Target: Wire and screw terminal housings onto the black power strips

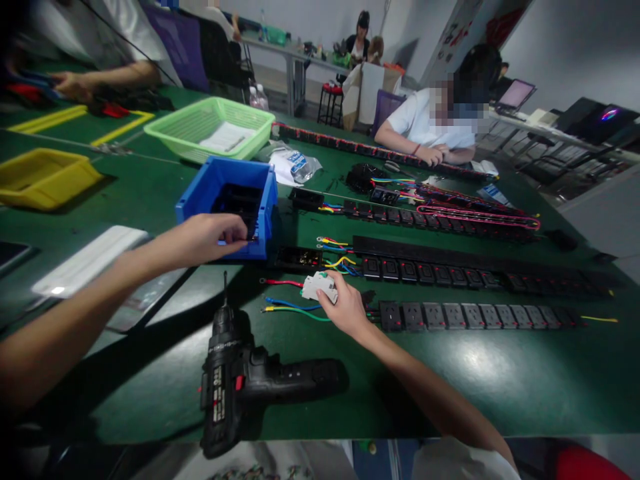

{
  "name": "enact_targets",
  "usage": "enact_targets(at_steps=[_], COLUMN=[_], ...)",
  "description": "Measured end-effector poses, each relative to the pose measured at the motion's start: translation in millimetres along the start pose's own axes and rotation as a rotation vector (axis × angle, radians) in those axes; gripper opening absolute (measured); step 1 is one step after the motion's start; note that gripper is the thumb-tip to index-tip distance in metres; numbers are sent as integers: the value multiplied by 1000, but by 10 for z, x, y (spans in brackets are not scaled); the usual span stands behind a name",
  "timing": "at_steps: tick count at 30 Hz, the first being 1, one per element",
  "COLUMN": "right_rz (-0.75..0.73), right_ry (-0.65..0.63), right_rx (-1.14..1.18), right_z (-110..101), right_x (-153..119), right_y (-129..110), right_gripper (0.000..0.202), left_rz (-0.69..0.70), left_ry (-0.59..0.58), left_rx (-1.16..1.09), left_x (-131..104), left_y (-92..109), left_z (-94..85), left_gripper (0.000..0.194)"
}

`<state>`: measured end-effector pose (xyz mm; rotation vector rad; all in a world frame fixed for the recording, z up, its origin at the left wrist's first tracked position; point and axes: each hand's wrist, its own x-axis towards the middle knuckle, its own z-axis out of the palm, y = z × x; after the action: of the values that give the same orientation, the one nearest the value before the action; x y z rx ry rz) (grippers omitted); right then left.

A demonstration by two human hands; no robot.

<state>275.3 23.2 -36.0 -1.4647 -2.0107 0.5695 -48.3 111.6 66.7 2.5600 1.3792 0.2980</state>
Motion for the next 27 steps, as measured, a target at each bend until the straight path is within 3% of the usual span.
enact_targets(at_steps=[4,8,16,20,27], right_rz=[-2,0,-4,-3,9], right_ry=[-4,-6,2,3,-5], right_rx=[-3,-6,-6,-7,-8], right_z=[-2,-4,-4,-6,-16], right_x=[0,-3,-6,-12,-19], right_y=[5,-1,3,2,-2], right_gripper=[41,41,41,41,41], left_rz=[-63,-71,2,15,57], left_ry=[24,-4,-199,-217,-178], left_rx=[111,258,361,362,319], left_x=[107,175,286,375,423], left_y=[-356,-511,-556,-556,-543], left_z=[-85,-65,3,-2,-4], left_gripper=[22,24,39,47,43])
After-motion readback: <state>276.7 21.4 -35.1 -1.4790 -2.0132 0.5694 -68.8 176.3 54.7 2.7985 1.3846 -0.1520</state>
